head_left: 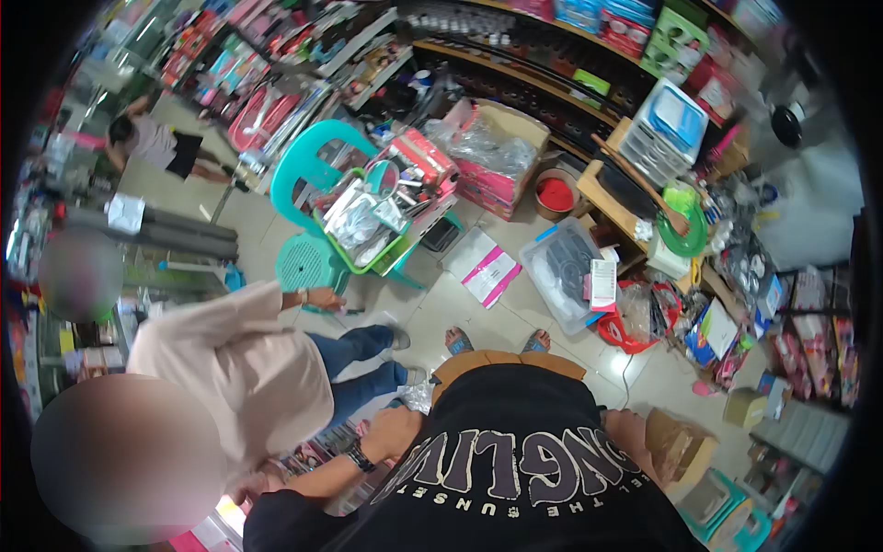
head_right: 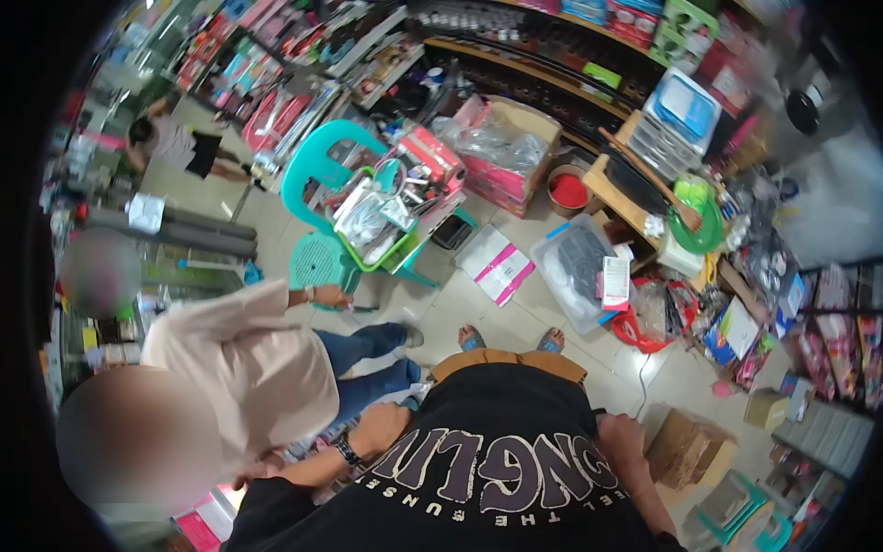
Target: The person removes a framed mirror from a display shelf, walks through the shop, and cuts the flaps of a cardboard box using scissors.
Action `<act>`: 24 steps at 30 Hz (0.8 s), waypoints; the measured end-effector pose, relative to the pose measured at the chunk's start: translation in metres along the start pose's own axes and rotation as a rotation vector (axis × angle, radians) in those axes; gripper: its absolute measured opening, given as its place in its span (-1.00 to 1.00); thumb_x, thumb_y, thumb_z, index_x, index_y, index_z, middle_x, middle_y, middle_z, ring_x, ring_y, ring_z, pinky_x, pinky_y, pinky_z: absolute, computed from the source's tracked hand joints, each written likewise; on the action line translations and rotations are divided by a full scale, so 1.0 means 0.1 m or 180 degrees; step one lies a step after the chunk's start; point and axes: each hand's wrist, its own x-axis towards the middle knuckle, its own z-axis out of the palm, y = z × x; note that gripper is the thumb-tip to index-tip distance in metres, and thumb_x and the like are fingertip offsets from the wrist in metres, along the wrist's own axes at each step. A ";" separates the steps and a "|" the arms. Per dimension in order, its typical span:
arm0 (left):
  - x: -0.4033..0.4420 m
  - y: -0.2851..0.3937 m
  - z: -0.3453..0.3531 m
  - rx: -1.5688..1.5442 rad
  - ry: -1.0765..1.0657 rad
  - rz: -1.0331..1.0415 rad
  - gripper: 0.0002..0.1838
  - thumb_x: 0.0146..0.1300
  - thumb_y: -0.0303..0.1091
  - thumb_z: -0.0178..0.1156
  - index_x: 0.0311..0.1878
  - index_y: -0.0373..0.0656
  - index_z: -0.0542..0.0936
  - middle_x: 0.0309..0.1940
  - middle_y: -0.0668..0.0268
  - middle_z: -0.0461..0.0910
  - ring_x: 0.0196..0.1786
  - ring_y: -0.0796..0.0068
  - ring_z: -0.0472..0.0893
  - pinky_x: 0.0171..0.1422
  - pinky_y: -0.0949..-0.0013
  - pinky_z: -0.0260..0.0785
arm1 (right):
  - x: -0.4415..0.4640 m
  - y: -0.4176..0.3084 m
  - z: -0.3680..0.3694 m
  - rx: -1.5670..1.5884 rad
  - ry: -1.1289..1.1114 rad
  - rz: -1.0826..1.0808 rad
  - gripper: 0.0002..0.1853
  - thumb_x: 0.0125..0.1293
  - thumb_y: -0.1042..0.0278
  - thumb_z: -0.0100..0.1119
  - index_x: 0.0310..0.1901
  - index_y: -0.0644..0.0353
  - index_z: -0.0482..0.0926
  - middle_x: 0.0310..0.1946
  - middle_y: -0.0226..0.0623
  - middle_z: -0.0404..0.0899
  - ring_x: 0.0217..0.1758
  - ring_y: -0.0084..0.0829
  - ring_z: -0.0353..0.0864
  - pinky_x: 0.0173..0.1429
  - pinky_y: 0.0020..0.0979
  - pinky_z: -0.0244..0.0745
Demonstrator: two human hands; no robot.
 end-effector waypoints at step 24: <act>2.32 4.12 -3.36 -0.1049 0.2087 0.4357 -0.86 0.11 -0.46 0.18 -0.24 -0.20 0.59 -0.38 0.22 0.61 -0.32 0.44 0.54 -0.17 0.41 0.43 | -0.14 0.54 0.63 0.3354 0.1339 0.1662 -0.72 0.11 0.01 0.14 -0.30 0.03 0.58 -0.44 -0.20 0.64 -0.37 -0.02 0.61 -0.30 -0.13 0.48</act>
